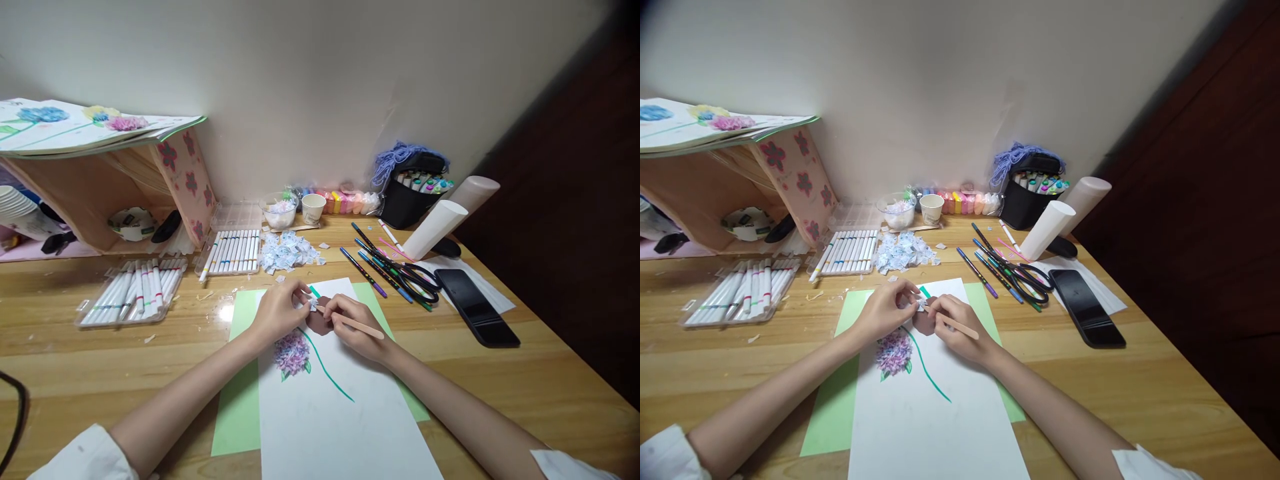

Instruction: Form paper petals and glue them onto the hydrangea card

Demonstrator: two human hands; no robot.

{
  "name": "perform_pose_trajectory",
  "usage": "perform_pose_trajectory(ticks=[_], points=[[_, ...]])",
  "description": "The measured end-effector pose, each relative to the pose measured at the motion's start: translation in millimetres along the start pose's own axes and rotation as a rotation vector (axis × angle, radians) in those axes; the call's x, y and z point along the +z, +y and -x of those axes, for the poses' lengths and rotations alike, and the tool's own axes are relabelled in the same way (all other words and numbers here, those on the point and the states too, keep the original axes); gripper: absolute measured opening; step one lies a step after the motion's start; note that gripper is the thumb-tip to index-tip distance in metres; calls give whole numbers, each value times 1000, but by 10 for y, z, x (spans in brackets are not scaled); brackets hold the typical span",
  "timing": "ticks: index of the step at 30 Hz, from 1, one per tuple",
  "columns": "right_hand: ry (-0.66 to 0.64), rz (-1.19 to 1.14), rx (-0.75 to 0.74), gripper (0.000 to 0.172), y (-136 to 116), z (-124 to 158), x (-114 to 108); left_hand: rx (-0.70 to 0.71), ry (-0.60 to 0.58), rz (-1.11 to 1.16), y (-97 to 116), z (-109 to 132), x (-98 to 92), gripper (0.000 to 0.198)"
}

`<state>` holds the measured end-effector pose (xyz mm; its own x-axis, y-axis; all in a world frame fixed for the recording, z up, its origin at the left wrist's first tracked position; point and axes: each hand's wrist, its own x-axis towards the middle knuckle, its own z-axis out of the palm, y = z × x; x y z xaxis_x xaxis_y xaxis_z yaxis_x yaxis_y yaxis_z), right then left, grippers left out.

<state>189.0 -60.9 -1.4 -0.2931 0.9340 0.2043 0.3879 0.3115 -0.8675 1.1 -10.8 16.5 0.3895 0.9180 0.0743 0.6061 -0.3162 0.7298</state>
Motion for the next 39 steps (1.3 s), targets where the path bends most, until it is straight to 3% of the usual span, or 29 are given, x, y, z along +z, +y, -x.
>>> perform_pose_trajectory(ticks=[18,27,30,39], points=[[-9,-48,78,17,-32,-17,-4,-8,12,-32,-14,-13,-20,16],[45,-413,347,9,13,-166,36,-25,14,-45,-85,-36,-38,15],[78,-417,414,8,2,-239,58,4,6,-49,-92,-43,-44,14],[145,-158,130,14,29,-191,146,115,-25,-129,-30,-25,-109,11]])
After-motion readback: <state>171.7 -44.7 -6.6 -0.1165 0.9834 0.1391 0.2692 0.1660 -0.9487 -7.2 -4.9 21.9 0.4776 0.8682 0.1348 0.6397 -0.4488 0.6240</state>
